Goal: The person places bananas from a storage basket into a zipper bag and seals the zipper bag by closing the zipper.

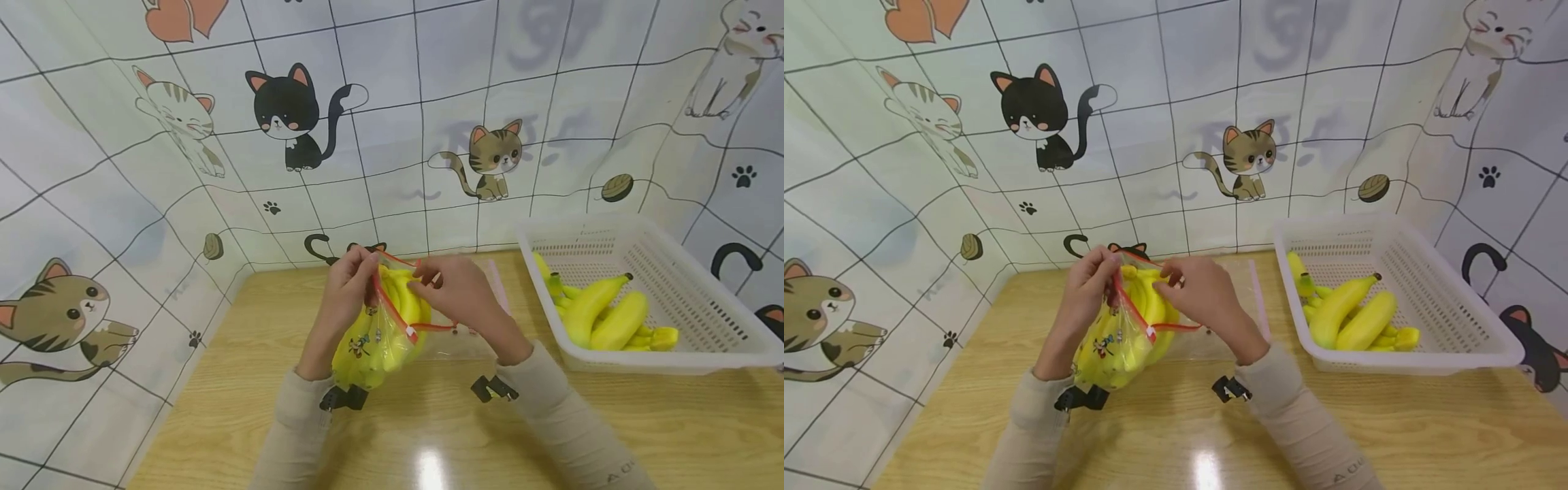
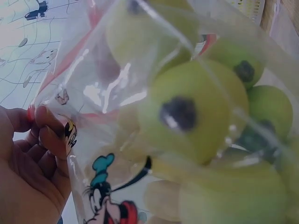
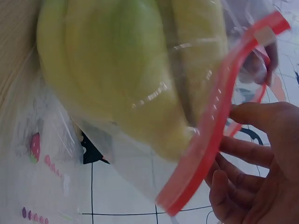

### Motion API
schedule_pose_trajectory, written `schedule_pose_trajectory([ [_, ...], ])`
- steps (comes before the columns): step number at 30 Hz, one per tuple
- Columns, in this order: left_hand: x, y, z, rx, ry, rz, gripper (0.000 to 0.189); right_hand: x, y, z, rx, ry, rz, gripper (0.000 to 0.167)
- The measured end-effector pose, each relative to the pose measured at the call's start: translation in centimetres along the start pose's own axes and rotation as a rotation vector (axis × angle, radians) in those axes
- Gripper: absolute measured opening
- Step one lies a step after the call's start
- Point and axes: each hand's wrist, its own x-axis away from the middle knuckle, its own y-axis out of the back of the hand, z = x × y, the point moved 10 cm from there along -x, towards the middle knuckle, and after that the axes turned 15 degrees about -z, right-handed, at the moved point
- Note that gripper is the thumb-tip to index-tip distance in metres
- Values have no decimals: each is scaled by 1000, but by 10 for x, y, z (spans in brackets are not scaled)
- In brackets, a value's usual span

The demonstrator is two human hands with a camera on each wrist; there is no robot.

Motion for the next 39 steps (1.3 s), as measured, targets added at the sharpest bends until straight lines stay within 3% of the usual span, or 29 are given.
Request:
schedule_pose_trajectory([
  [7,3,-12,2,-16,-9,74,31,9,-16,7,163,-4,87,39],
  [12,4,-16,6,-36,-4,98,31,10,-21,7,87,-28,89,38],
  [19,2,-9,9,-26,26,72,29,9,-14,7,-66,-115,-19,42],
  [23,0,-7,9,-23,18,59,29,13,-19,13,-82,-113,-28,40],
  [28,2,-13,12,-7,31,96,29,19,-29,13,-46,-131,-24,35],
  [33,4,-16,4,27,17,132,29,18,-24,16,28,-65,-76,33],
  [36,2,-9,-2,21,-3,95,29,14,-16,19,99,-3,-89,37],
  [39,0,0,-5,18,-4,28,29,10,-10,16,127,16,-43,46],
])
